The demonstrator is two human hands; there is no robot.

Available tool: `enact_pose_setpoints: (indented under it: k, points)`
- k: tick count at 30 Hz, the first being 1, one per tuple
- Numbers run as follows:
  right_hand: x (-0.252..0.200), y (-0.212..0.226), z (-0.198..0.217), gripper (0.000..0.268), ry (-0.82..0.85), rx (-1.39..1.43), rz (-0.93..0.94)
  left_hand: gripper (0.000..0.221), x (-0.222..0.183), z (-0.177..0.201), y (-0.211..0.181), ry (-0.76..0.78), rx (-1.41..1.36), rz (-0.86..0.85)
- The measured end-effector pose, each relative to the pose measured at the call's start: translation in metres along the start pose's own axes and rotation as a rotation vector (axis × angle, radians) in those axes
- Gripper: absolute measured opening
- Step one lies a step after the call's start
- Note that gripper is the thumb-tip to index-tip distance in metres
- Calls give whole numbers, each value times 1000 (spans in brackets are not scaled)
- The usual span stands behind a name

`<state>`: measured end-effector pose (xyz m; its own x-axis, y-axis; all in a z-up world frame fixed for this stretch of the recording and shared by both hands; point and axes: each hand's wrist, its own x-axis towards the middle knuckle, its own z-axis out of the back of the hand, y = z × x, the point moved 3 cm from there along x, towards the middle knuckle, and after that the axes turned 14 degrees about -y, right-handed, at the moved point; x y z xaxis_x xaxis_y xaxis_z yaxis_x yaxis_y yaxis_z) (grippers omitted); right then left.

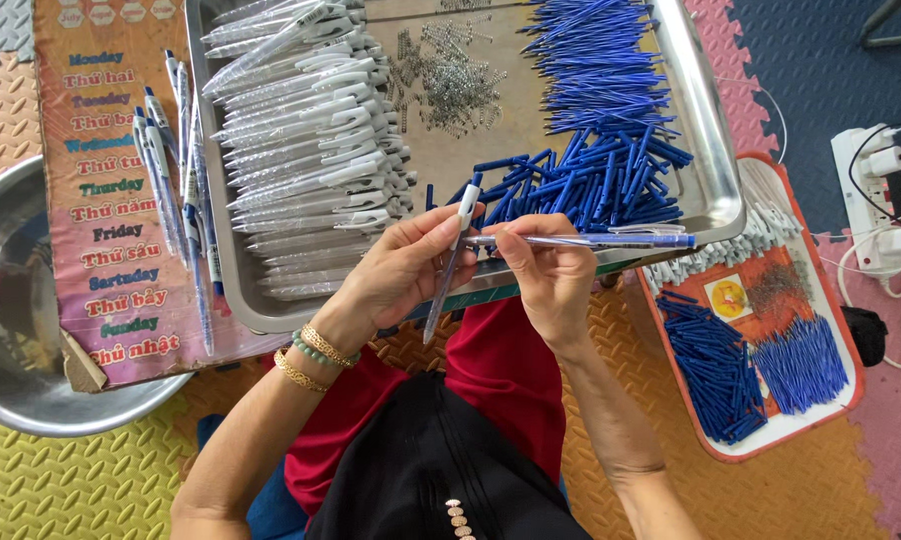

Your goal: The person assembles ballpoint pens by inserting blue ink cartridges into white pen barrels and attaching clear caps, working from a metal tray on their lap.

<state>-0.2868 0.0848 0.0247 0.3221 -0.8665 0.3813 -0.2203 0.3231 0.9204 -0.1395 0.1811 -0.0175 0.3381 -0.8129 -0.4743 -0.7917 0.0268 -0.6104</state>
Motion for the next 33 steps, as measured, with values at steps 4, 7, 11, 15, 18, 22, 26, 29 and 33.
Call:
enact_pose_setpoints:
  k: [4, 7, 11, 15, 18, 22, 26, 29, 33]
  points:
    - [1, 3, -1, 10, -21, 0, 21, 40, 6, 1, 10, 20, -39, 32]
    - [1, -2, 4, 10, -28, -7, 33, 39, 5, -4, 9, 25, -56, 35]
    - [2, -11, 11, 12, -23, -13, 64, 40, 5, -9, 12, 38, -71, 35]
    - [0, -16, 14, 11, -50, -19, 123, 40, 6, -11, 15, 16, -106, 9]
    - [-3, -16, 8, 13, -62, -32, 170, 42, 16, -2, 24, -31, -115, -8]
    - [-12, -17, 7, 15, 46, -431, 726, 43, 31, 10, 40, -90, -147, -15]
    - [-11, -5, -4, 5, 31, -287, 942, 42, 27, 2, 27, -104, -109, -64]
    - [-2, -4, 1, 5, 115, -201, 764, 43, 19, -3, 13, -98, -27, -35]
    - [35, 11, 10, 19, 103, -59, 211, 46, 5, -6, -4, -83, 101, -4]
